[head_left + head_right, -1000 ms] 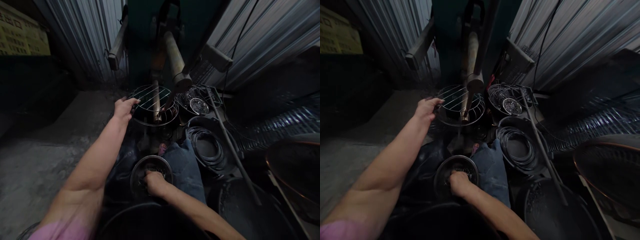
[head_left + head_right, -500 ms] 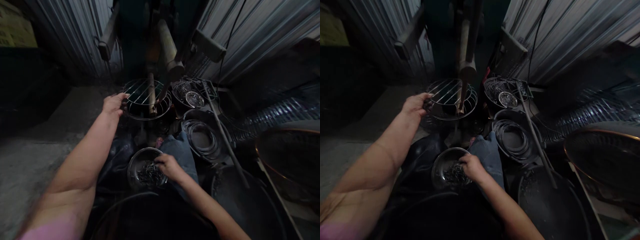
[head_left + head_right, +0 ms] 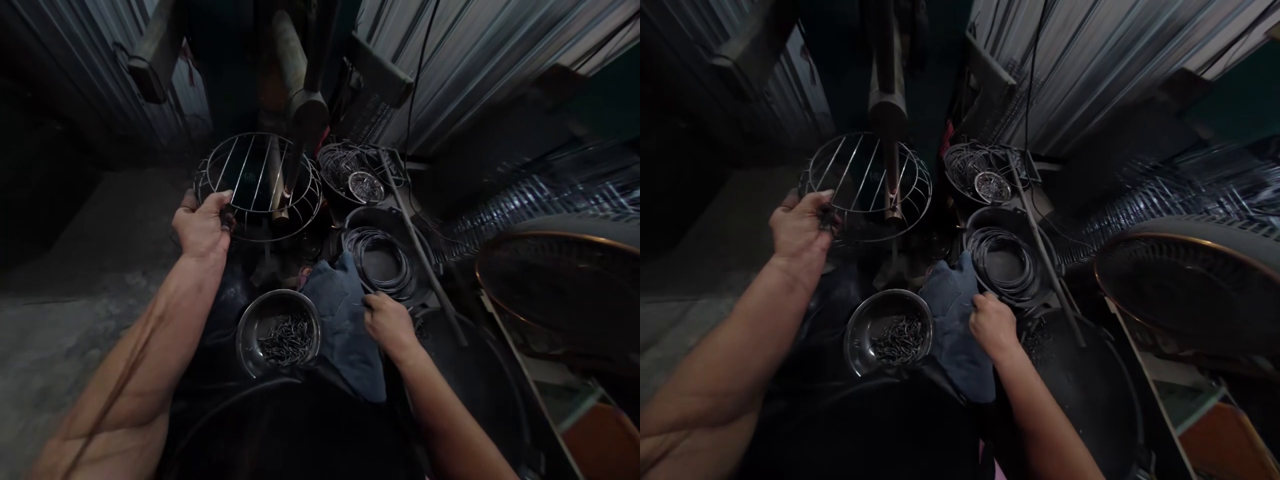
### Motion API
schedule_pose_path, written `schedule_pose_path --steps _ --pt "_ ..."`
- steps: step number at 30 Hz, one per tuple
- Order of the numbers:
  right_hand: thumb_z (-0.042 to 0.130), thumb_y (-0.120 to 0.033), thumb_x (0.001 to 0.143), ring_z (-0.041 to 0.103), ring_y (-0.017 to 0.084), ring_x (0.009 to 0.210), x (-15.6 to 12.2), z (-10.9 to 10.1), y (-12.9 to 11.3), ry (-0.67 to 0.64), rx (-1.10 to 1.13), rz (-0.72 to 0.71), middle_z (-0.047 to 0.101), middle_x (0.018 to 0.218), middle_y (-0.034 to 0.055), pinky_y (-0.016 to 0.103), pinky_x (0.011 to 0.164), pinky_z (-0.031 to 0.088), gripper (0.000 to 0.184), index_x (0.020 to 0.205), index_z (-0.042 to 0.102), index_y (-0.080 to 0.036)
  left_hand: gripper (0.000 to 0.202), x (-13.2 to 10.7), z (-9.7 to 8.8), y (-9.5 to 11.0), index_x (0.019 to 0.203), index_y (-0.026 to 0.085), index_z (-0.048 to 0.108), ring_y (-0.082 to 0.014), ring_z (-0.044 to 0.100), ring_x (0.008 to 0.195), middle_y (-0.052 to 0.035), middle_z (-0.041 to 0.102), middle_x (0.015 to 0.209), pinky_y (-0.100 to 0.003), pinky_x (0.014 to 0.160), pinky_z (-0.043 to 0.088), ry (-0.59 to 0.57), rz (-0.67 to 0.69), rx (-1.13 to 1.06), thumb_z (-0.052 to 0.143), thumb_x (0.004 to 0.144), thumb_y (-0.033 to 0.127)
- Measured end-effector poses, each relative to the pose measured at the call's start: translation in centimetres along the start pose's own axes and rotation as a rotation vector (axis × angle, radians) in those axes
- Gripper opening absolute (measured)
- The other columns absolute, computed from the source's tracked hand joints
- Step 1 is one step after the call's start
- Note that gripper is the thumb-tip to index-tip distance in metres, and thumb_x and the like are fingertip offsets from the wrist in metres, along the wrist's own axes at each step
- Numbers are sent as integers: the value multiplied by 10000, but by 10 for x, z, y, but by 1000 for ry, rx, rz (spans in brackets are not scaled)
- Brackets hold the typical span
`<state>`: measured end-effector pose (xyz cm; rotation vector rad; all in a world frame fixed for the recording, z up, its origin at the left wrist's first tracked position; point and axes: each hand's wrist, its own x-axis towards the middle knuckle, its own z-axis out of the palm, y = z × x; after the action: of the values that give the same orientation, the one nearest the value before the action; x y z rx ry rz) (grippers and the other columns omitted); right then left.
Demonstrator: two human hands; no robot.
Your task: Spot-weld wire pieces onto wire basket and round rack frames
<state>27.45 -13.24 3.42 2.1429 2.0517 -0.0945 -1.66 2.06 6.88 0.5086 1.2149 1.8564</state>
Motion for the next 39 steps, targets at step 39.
schedule_pose_path --steps 39 --pt "652 -362 762 604 135 499 122 -41 -150 420 1642 -83 635 601 -8 235 474 483 209 798 685 -159 383 5 4 -5 823 194 564 -99 550 555 29 591 743 -202 456 400 -9 -23 -69 791 515 198"
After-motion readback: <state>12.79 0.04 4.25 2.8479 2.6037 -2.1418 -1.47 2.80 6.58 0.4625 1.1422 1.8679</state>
